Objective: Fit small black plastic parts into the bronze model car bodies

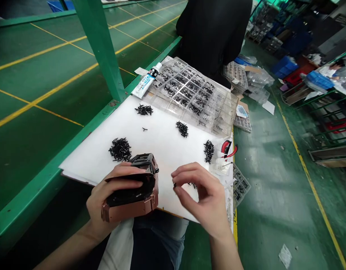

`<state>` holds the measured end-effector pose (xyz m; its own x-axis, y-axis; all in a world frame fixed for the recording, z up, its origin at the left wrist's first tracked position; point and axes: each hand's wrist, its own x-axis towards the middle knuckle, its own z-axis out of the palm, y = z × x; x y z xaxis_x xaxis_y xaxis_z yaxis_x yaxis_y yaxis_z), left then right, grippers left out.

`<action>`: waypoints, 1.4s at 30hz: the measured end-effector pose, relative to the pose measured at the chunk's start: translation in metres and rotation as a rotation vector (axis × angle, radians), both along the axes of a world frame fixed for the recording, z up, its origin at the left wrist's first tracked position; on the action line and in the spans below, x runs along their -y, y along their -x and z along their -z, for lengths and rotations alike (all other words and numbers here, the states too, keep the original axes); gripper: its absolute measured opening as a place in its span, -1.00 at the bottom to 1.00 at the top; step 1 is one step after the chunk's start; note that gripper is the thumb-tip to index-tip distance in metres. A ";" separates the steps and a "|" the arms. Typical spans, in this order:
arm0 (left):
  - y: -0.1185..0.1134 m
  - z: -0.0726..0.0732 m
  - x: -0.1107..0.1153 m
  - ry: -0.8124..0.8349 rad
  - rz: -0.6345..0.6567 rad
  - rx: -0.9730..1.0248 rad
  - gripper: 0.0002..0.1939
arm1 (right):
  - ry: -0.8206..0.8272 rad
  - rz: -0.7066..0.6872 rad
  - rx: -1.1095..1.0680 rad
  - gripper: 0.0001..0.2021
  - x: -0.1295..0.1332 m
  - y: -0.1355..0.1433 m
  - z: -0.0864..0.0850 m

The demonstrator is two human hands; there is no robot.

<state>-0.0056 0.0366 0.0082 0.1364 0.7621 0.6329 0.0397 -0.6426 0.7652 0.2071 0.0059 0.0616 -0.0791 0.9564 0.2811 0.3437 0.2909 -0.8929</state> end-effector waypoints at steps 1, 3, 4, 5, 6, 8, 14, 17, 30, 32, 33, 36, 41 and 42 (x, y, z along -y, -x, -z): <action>-0.001 0.000 0.000 -0.002 0.012 -0.003 -0.91 | -0.014 -0.019 -0.024 -0.78 0.005 0.005 -0.007; -0.002 0.000 0.000 -0.008 0.041 -0.007 -0.93 | -0.021 -0.059 -0.009 -0.73 0.009 0.013 -0.017; -0.003 0.000 0.000 -0.014 0.050 -0.009 -0.93 | -0.023 -0.076 0.014 -0.71 0.010 0.016 -0.019; -0.003 -0.001 0.000 -0.020 0.057 -0.012 -0.92 | -0.024 -0.090 0.036 -0.71 0.010 0.018 -0.021; -0.003 -0.001 0.000 -0.022 0.062 -0.016 -0.92 | -0.023 -0.105 0.058 -0.70 0.010 0.020 -0.022; -0.004 -0.001 0.000 -0.029 0.069 -0.022 -0.91 | -0.020 -0.132 0.090 -0.70 0.010 0.020 -0.023; -0.007 0.000 -0.002 -0.059 0.092 -0.024 -0.89 | 0.039 -0.091 0.048 -0.69 0.017 0.019 -0.025; -0.009 0.002 0.000 -0.037 0.102 -0.038 -0.89 | 0.048 -0.048 0.040 -0.70 0.021 0.020 -0.025; -0.003 -0.008 0.002 0.022 0.130 -0.169 -0.84 | 0.060 0.045 0.166 -0.71 0.024 0.018 -0.027; -0.004 -0.010 0.003 0.034 0.123 -0.191 -0.81 | 0.048 0.047 0.193 -0.68 0.026 0.017 -0.028; -0.005 -0.010 0.003 0.042 0.118 -0.198 -0.80 | 0.047 0.049 0.201 -0.67 0.026 0.017 -0.028; -0.006 -0.011 0.004 0.061 0.109 -0.211 -0.77 | 0.064 0.049 0.212 -0.69 0.028 0.017 -0.028; -0.009 -0.011 0.006 0.068 0.130 -0.180 -0.79 | 0.132 0.052 0.200 -0.78 0.030 0.015 -0.031; -0.010 -0.010 0.006 0.080 0.129 -0.169 -0.78 | 0.191 0.045 0.173 -0.82 0.031 0.014 -0.031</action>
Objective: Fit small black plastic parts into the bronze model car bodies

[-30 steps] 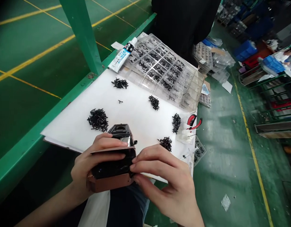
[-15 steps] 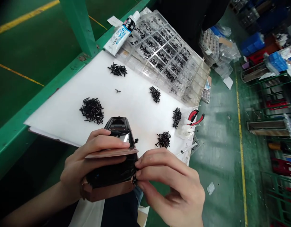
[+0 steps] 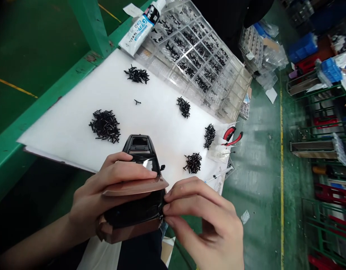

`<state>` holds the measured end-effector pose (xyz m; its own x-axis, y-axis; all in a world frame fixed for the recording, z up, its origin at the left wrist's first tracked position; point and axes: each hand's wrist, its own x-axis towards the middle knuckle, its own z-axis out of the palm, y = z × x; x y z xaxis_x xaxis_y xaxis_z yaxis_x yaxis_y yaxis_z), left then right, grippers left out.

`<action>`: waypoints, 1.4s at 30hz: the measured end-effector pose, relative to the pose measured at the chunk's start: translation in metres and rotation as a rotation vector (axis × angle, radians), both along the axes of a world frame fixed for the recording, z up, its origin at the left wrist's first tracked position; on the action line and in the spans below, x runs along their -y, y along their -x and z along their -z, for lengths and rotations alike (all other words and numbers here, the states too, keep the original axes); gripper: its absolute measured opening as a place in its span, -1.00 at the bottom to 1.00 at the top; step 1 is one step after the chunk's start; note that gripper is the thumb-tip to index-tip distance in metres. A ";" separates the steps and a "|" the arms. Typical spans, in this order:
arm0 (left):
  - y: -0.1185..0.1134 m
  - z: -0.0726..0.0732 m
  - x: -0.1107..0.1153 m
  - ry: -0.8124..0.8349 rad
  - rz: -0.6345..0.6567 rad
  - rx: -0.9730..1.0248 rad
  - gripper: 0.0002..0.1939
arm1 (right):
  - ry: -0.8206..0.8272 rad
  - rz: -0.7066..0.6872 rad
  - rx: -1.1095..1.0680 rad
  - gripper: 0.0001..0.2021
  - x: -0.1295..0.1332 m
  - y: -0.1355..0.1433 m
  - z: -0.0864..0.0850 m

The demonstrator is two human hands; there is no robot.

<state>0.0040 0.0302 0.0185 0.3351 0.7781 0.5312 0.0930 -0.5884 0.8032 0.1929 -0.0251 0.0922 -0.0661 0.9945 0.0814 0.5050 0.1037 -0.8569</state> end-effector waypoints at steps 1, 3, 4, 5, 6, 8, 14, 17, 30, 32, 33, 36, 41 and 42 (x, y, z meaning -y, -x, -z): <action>-0.001 0.000 0.001 0.015 -0.006 0.008 -0.77 | 0.075 0.004 -0.042 -0.86 0.001 -0.001 0.001; -0.002 0.002 0.002 0.037 -0.006 0.022 -0.76 | 0.236 0.035 -0.172 -0.91 0.002 -0.003 0.005; -0.002 0.003 0.003 0.042 0.000 0.034 -0.78 | 0.314 0.058 -0.264 -0.92 0.003 -0.004 0.007; -0.002 0.004 0.003 0.044 0.005 0.048 -0.80 | 0.394 0.076 -0.372 -0.90 0.004 -0.004 0.010; -0.002 0.006 0.004 0.042 0.010 0.064 -0.83 | 0.473 0.092 -0.489 -0.86 0.005 -0.004 0.013; -0.001 0.008 0.004 0.038 0.033 0.075 -0.87 | 0.637 0.116 -0.725 -0.76 0.008 -0.002 0.018; 0.002 0.012 0.004 0.043 0.141 -0.007 -0.78 | 0.990 0.176 -1.080 -0.79 0.018 -0.001 0.016; 0.003 0.012 0.005 0.048 0.132 -0.007 -0.78 | 0.988 0.179 -1.148 -0.85 0.019 -0.001 0.015; 0.006 0.014 0.007 0.048 0.152 -0.040 -0.76 | 0.985 0.215 -1.062 -0.77 0.018 0.009 0.010; 0.006 0.015 0.009 0.044 0.156 -0.043 -0.75 | 1.001 0.231 -1.021 -0.74 0.020 0.009 0.010; 0.006 0.015 0.010 0.048 0.156 -0.043 -0.75 | 1.008 0.231 -1.008 -0.74 0.020 0.009 0.011; 0.007 0.014 0.010 0.058 0.169 -0.046 -0.75 | 1.021 0.222 -1.029 -0.76 0.022 0.008 0.014; 0.011 0.011 0.004 0.054 0.179 -0.027 -0.77 | 0.994 0.186 -1.182 -0.82 0.019 0.009 0.019; 0.012 0.010 0.004 0.065 0.184 -0.023 -0.76 | 1.002 0.180 -1.195 -0.82 0.018 0.010 0.019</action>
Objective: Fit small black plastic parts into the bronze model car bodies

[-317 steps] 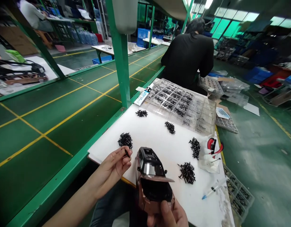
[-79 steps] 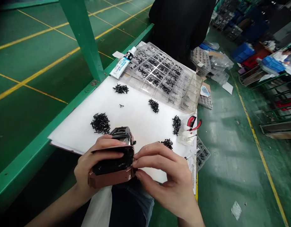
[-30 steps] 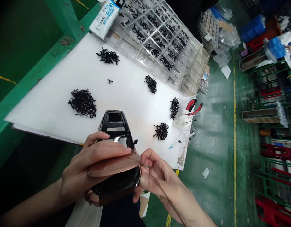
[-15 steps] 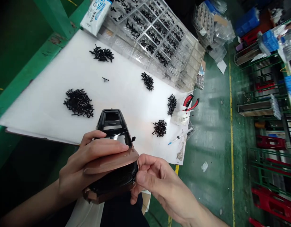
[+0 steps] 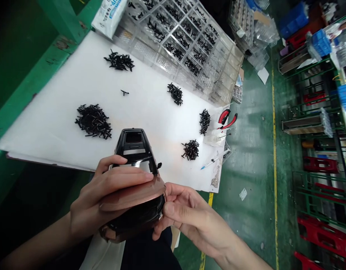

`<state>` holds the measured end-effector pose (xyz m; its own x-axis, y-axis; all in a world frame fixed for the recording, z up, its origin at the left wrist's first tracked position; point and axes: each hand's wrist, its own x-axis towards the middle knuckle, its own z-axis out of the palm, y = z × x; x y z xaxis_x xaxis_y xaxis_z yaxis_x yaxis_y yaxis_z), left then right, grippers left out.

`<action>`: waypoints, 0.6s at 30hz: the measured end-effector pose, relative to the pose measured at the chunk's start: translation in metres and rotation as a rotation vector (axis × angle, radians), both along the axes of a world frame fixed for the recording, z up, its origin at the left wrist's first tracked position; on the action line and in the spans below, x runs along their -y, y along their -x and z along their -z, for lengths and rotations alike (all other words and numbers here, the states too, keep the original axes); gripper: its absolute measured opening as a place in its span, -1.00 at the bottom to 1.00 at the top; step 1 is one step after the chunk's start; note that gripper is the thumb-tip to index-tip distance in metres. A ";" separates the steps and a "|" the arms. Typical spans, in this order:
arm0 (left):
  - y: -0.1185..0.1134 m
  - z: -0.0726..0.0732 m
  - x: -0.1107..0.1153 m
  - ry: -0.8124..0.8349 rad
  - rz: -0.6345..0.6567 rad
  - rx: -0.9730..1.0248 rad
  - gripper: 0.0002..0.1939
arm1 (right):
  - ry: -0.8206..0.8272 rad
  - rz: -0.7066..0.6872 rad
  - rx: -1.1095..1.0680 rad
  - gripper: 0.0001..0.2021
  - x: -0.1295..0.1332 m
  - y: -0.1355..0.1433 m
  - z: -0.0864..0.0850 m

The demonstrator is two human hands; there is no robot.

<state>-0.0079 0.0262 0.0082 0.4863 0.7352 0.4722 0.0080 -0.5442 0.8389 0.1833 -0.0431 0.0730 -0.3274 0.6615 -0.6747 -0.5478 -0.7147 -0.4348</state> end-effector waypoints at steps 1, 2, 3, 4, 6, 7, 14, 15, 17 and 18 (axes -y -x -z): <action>0.001 0.000 0.000 0.012 0.000 -0.001 -0.76 | 0.003 -0.003 -0.007 -0.82 -0.001 0.000 0.000; 0.001 0.000 0.000 0.022 -0.005 -0.002 -0.76 | 0.001 -0.007 -0.006 -0.82 -0.001 0.000 0.000; 0.001 0.000 0.001 0.027 -0.013 -0.003 -0.76 | -0.003 -0.011 -0.002 -0.83 -0.001 0.001 -0.001; 0.001 0.000 0.001 0.027 -0.021 -0.002 -0.75 | -0.012 -0.018 0.007 -0.84 -0.001 0.001 -0.002; 0.000 0.001 0.002 0.017 -0.025 0.005 -0.75 | -0.034 -0.031 0.042 -0.86 0.000 0.002 -0.005; -0.001 0.001 0.002 0.007 -0.021 0.008 -0.76 | -0.040 -0.036 0.066 -0.86 0.001 0.002 -0.007; 0.000 0.001 0.002 0.009 0.011 0.004 -0.78 | 0.023 -0.086 0.143 -0.82 -0.002 0.000 -0.013; 0.001 0.000 0.001 0.008 0.011 -0.007 -0.78 | 0.020 -0.088 0.128 -0.83 -0.002 -0.001 -0.013; 0.002 0.000 0.001 0.000 0.008 -0.025 -0.77 | 0.015 -0.091 0.118 -0.81 -0.002 -0.001 -0.013; 0.003 0.001 0.001 -0.006 0.006 -0.030 -0.76 | 0.013 -0.097 0.123 -0.81 -0.002 0.000 -0.013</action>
<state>-0.0107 0.0248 0.0072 0.5046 0.7293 0.4621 0.0297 -0.5496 0.8349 0.1830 -0.0409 0.0861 -0.3037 0.6215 -0.7221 -0.4194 -0.7678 -0.4844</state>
